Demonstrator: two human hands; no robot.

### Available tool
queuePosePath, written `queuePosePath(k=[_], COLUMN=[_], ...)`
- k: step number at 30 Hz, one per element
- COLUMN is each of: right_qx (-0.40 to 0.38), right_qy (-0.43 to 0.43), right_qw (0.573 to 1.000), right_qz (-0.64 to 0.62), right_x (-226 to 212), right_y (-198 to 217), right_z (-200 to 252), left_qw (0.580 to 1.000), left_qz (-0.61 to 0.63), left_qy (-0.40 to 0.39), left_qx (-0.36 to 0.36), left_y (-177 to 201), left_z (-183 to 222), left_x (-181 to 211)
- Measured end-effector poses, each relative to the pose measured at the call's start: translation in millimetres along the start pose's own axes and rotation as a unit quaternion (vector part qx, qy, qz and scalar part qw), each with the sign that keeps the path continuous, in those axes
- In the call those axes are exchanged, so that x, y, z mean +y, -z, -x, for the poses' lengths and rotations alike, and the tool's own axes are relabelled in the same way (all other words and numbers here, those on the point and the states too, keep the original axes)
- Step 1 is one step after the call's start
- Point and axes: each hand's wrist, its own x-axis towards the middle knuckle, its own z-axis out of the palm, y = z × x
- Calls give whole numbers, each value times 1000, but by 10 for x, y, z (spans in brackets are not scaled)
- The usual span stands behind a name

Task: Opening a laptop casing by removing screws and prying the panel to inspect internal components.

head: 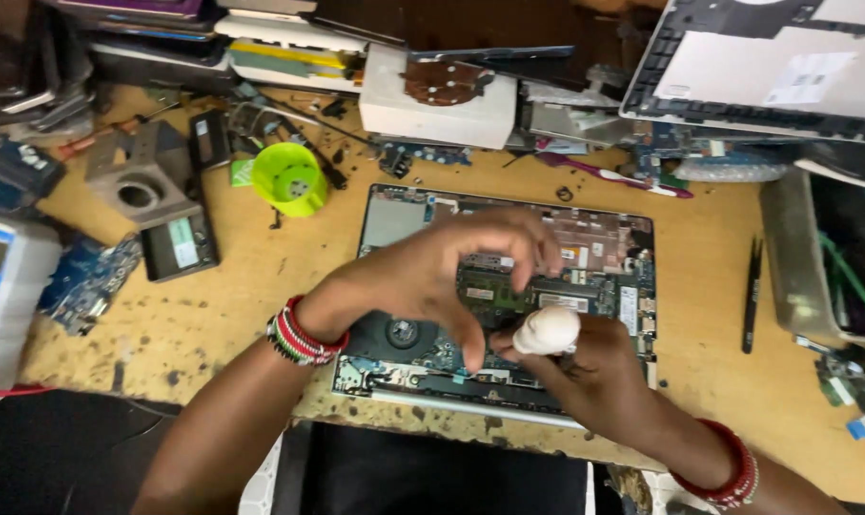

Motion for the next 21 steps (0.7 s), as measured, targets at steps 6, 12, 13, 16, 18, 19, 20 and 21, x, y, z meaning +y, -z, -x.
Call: queuePosePath(k=[6,12,13,16,18,19,20,21], right_qx=[-56,-29,-21,-13,-11,-13,-14,-13], right_qy=[-5,-7,-76,-115,-88,-89,-91,-87], right_qw=[998,999,995,989,992,983,969,970], right_qz=[10,-28,-60,-91,-91,-161,-230,-229], right_x=[-92,-31,-21,-65,-51,-4,40,49], right_y=[11,-11,1,21,21,19,20,34], right_z=[-65,-5,16,-9,4,26,48,55], left_qw=[989,960,963,967,969,971,973,973], left_qz=[33,84,60,44,54,46,38,35], left_qy=[-14,28,33,33,28,19,9,6], left_qx=[143,264,262,250,239,233,228,226], left_y=[348,309,296,268,242,235,228,222], left_z=[106,73,71,65,58,50,40,43], left_x=[10,-157,-147,-138,-157,-171,-181,-185])
